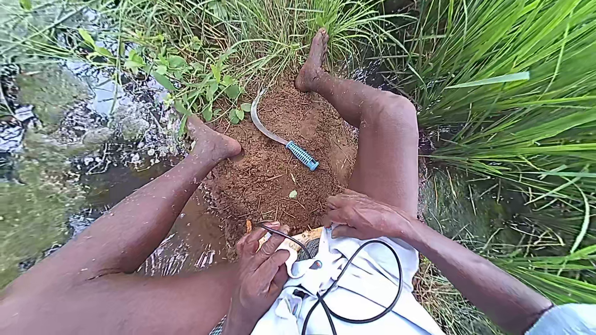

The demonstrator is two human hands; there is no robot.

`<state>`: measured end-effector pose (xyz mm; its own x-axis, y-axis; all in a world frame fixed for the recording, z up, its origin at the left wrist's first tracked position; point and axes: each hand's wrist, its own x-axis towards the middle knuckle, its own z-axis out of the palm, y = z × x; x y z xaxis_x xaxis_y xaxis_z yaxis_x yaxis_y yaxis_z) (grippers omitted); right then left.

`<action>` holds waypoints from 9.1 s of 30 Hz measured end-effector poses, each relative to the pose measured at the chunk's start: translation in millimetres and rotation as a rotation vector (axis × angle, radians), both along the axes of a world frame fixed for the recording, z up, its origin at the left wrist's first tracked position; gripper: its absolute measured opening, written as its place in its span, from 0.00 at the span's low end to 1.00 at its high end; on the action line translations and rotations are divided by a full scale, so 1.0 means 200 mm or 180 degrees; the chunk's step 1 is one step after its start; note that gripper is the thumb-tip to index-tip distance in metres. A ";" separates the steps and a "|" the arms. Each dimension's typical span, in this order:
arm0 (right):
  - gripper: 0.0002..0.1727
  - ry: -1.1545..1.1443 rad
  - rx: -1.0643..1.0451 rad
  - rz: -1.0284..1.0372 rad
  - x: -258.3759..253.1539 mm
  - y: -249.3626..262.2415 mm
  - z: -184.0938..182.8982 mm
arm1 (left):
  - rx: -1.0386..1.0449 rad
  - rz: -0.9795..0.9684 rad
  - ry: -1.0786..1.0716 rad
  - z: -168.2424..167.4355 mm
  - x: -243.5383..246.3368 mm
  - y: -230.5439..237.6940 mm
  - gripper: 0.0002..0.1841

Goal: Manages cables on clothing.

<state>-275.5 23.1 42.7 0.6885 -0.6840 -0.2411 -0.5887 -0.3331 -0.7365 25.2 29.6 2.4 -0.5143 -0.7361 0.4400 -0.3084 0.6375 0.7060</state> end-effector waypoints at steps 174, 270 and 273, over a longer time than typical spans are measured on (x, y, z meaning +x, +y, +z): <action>0.10 -0.1840 0.0155 -0.0596 0.26 0.06 -0.07 | 0.1719 -0.1059 0.0762 -0.03 -0.09 0.00 0.17; 0.17 -0.1888 -0.0974 -0.0924 0.27 0.13 0.00 | 0.1892 -0.1286 0.0956 0.09 -0.12 -0.03 0.18; 0.19 -0.1716 -0.1071 -0.1007 0.27 0.12 0.00 | 0.1824 -0.1340 0.0916 0.08 -0.12 -0.03 0.17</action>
<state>-222.1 47.4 42.1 0.4084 -0.8484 0.3369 -0.2773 -0.4669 -0.8397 0.9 22.8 17.4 -0.7247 -0.6570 0.2076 0.1254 0.1705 0.9774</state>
